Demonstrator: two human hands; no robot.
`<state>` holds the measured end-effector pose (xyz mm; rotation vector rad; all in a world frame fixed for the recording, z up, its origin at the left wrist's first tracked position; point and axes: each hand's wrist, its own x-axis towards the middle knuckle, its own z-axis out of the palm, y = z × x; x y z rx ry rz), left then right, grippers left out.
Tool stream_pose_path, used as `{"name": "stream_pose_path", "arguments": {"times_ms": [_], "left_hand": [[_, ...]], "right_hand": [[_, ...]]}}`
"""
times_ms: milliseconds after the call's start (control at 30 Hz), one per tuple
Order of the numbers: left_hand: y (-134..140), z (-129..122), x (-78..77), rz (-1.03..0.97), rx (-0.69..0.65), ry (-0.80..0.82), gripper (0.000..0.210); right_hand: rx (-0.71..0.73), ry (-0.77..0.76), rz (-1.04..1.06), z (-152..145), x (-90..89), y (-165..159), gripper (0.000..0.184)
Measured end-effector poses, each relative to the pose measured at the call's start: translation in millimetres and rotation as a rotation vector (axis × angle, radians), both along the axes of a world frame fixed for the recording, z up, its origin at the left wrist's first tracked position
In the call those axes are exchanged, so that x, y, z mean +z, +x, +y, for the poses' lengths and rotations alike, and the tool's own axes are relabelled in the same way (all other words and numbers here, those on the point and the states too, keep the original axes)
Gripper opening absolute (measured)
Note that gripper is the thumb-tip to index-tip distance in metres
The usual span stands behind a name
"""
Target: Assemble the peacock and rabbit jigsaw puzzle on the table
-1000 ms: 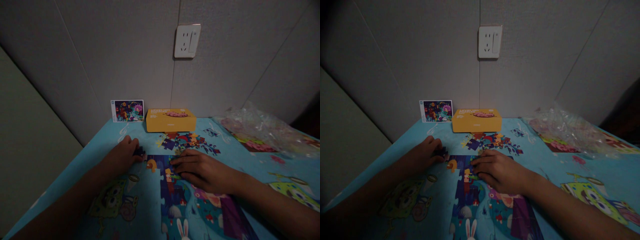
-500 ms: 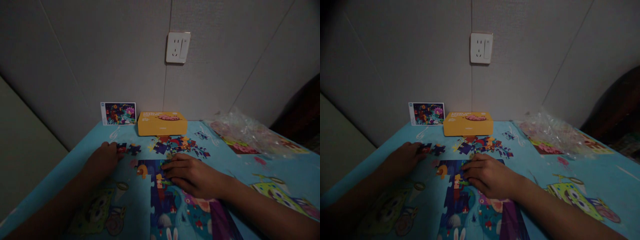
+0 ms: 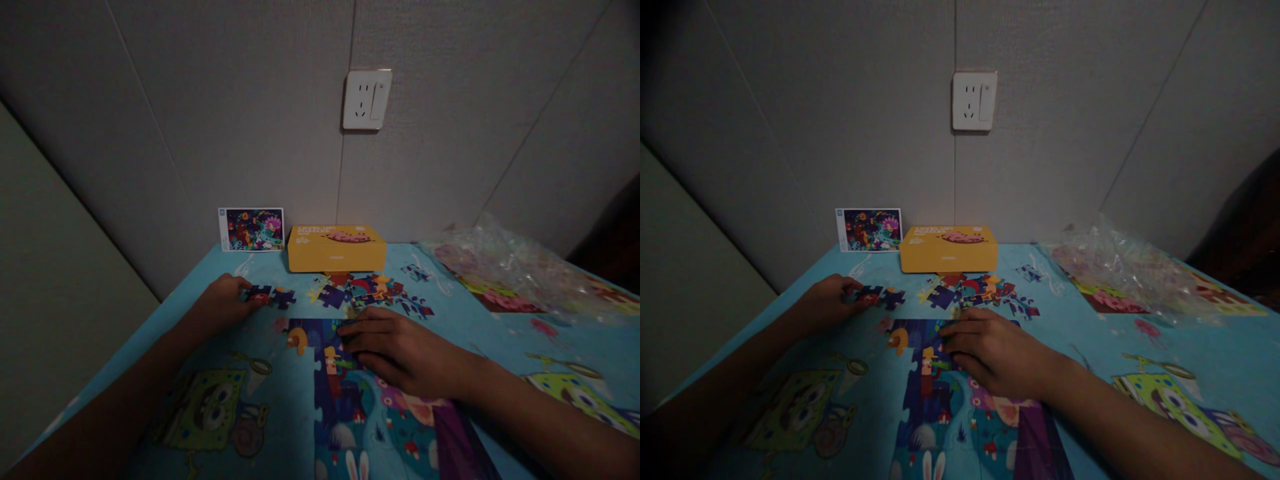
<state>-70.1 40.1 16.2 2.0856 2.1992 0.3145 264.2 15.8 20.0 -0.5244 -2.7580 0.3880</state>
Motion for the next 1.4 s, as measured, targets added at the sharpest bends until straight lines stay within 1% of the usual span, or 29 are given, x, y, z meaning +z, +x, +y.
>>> {"name": "stream_pose_path", "arguments": {"times_ms": [133, 233, 300, 433, 500, 567, 600, 633, 667, 767, 833, 900, 967, 1000, 1067, 1200, 1300, 1400], "left_hand": [[-2, 0, -0.1, 0.030, 0.017, 0.015, 0.054], [-3, 0, 1.5, -0.007, 0.052, -0.031, 0.057], [-3, 0, 2.4, -0.034, 0.059, -0.058, 0.055], [-3, 1, 1.1, -0.064, 0.057, -0.036, 0.049], [-3, 2, -0.3, -0.081, 0.075, -0.010, 0.056], [-4, 3, -1.2, -0.064, 0.075, -0.021, 0.066], [-5, 3, -1.4, -0.039, 0.062, -0.032, 0.068], [-5, 3, -1.4, -0.010, 0.046, -0.042, 0.068], [-6, 4, -1.3, 0.015, 0.033, -0.046, 0.067], [-7, 5, -0.7, 0.040, 0.024, -0.046, 0.065], [-6, 6, -0.2, 0.029, 0.033, -0.056, 0.062], [-5, 6, 0.3, 0.013, 0.049, -0.061, 0.062], [-3, 5, 0.4, -0.014, 0.064, -0.049, 0.062], [-2, 4, 0.0, -0.035, 0.074, -0.037, 0.061], [0, 3, -1.7, -0.104, 0.096, -0.006, 0.058], [4, 3, -4.4, -0.300, 0.110, 0.064, 0.052], [12, 0, -0.9, -0.473, 0.072, 0.127, 0.045], [27, -5, 2.2, -0.628, 0.014, 0.143, 0.048]], "right_hand": [[-0.005, 0.002, 0.000, 1, -0.5, -1, 0.025], [-0.009, 0.001, -0.001, 2, -0.7, -1, 0.025], [-0.008, -0.004, -0.005, 2, -0.4, -1, 0.025], [-0.012, 0.001, -0.016, 1, 1.5, -1, 0.025], [-0.004, 0.011, -0.011, 0, 2.6, -2, 0.025], [0.002, 0.024, 0.003, -1, 2.8, -4, 0.025], [-0.005, 0.036, 0.014, -1, 2.4, -4, 0.025], [-0.034, 0.053, 0.033, 0, 1.5, -4, 0.025], [-0.091, 0.079, 0.062, 1, 0.2, -4, 0.025], [-0.395, 0.186, 0.174, 12, -5.3, 3, 0.025], [-0.581, 0.256, 0.203, 21, -9.4, 10, 0.025], [-0.693, 0.290, 0.171, 30, -13.1, 16, 0.030], [-0.739, 0.272, 0.120, 37, -15.8, 19, 0.040], [-0.738, 0.254, 0.095, 39, -16.9, 19, 0.045], [-0.704, 0.219, 0.052, 42, -18.6, 17, 0.046], [-0.626, 0.185, 0.009, 45, -21.8, 11, 0.033], [-0.623, 0.187, 0.021, 47, -23.8, 11, 0.029], [-0.619, 0.194, 0.032, 48, -25.2, 12, 0.027]]}}
